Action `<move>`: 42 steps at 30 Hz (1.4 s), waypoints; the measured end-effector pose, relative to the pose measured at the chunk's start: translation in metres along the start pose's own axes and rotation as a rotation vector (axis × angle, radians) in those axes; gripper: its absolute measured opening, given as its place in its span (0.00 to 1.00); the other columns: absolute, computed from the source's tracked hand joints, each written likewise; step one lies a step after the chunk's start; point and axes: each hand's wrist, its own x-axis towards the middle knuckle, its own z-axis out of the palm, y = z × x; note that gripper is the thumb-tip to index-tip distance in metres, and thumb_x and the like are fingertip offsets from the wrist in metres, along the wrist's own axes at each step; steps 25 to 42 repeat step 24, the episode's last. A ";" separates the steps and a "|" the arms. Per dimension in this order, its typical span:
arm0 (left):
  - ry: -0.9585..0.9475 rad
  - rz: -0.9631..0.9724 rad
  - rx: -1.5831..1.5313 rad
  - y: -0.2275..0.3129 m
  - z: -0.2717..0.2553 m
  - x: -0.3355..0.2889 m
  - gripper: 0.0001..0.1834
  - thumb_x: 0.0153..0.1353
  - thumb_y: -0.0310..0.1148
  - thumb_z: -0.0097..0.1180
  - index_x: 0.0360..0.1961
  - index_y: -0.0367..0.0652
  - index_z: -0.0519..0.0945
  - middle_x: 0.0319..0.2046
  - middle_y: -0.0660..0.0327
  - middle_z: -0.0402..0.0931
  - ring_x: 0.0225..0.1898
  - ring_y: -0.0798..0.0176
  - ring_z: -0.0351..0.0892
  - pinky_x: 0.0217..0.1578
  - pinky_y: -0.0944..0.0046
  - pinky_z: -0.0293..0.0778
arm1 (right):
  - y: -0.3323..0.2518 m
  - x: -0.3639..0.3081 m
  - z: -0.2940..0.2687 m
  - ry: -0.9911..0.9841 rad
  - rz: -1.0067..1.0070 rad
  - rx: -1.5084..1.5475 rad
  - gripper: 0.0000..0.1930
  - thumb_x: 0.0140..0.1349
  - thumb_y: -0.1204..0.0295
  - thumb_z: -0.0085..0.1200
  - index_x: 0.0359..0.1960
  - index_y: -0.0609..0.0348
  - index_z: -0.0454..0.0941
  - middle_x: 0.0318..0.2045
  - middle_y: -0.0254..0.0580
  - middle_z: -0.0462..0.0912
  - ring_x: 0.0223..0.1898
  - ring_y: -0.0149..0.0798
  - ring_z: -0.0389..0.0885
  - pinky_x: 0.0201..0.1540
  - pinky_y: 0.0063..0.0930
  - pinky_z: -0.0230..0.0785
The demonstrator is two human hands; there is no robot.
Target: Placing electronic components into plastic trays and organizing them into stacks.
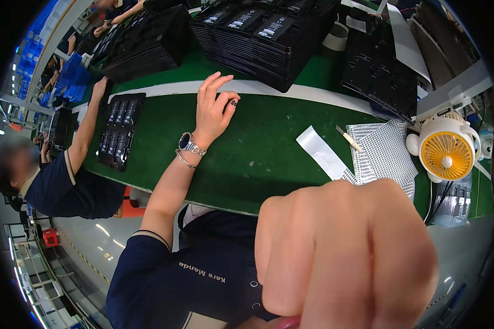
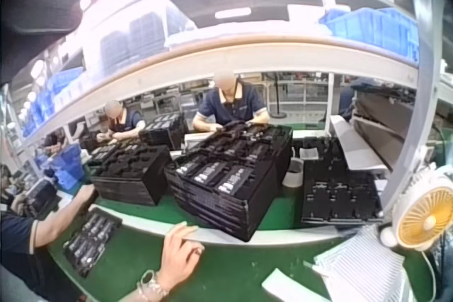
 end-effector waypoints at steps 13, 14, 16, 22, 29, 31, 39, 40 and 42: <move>0.027 -0.005 -0.045 0.002 -0.005 0.004 0.03 0.56 0.27 0.61 0.32 0.45 0.81 0.57 0.59 0.73 0.63 0.47 0.65 0.60 0.50 0.64 | 0.003 0.000 -0.021 -0.146 -0.051 -0.045 0.01 0.61 0.78 0.56 0.31 0.59 0.77 0.25 0.52 0.84 0.13 0.32 0.64 0.14 0.22 0.54; 0.027 -0.005 -0.047 0.002 -0.005 0.004 0.03 0.56 0.26 0.61 0.32 0.45 0.81 0.57 0.59 0.73 0.63 0.47 0.65 0.60 0.50 0.64 | 0.003 0.002 -0.022 -0.148 -0.050 -0.045 0.01 0.61 0.78 0.56 0.31 0.59 0.77 0.25 0.52 0.84 0.13 0.32 0.64 0.14 0.22 0.54; 0.027 -0.002 -0.061 0.003 -0.003 0.005 0.03 0.55 0.26 0.61 0.32 0.45 0.81 0.57 0.59 0.73 0.63 0.47 0.65 0.60 0.49 0.64 | 0.001 0.004 -0.022 0.007 -0.052 -0.201 0.02 0.61 0.78 0.51 0.31 0.62 0.75 0.25 0.51 0.82 0.14 0.29 0.66 0.15 0.18 0.56; 0.000 -0.027 -0.026 -0.003 -0.003 -0.001 0.04 0.55 0.26 0.61 0.32 0.46 0.81 0.57 0.59 0.74 0.64 0.47 0.64 0.61 0.49 0.64 | -0.023 0.011 -0.031 0.339 -0.216 -1.359 0.07 0.61 0.78 0.39 0.30 0.65 0.71 0.25 0.51 0.79 0.16 0.22 0.61 0.21 0.12 0.57; -0.013 -0.023 -0.047 -0.005 0.000 0.000 0.05 0.55 0.27 0.61 0.33 0.47 0.81 0.57 0.59 0.73 0.65 0.46 0.64 0.62 0.48 0.63 | -0.035 0.016 -0.031 0.326 -0.325 -1.560 0.07 0.60 0.79 0.39 0.31 0.67 0.72 0.26 0.53 0.80 0.18 0.23 0.64 0.23 0.13 0.59; -0.013 -0.023 -0.047 -0.005 0.000 0.000 0.05 0.55 0.27 0.61 0.33 0.47 0.81 0.57 0.59 0.73 0.65 0.46 0.64 0.62 0.48 0.63 | -0.035 0.016 -0.031 0.326 -0.325 -1.560 0.07 0.60 0.79 0.39 0.31 0.67 0.72 0.26 0.53 0.80 0.18 0.23 0.64 0.23 0.13 0.59; -0.013 -0.023 -0.047 -0.005 0.000 0.000 0.05 0.55 0.27 0.61 0.33 0.47 0.81 0.57 0.59 0.73 0.65 0.46 0.64 0.62 0.48 0.63 | -0.035 0.016 -0.031 0.326 -0.325 -1.560 0.07 0.60 0.79 0.39 0.31 0.67 0.72 0.26 0.53 0.80 0.18 0.23 0.64 0.23 0.13 0.59; -0.013 -0.023 -0.047 -0.005 0.000 0.000 0.05 0.55 0.27 0.61 0.33 0.47 0.81 0.57 0.59 0.73 0.65 0.46 0.64 0.62 0.48 0.63 | -0.035 0.016 -0.031 0.326 -0.325 -1.560 0.07 0.60 0.79 0.39 0.31 0.67 0.72 0.26 0.53 0.80 0.18 0.23 0.64 0.23 0.13 0.59; -0.013 -0.023 -0.047 -0.005 0.000 0.000 0.05 0.55 0.27 0.61 0.33 0.47 0.81 0.57 0.59 0.73 0.65 0.46 0.64 0.62 0.48 0.63 | -0.035 0.016 -0.031 0.326 -0.325 -1.560 0.07 0.60 0.79 0.39 0.31 0.67 0.72 0.26 0.53 0.80 0.18 0.23 0.64 0.23 0.13 0.59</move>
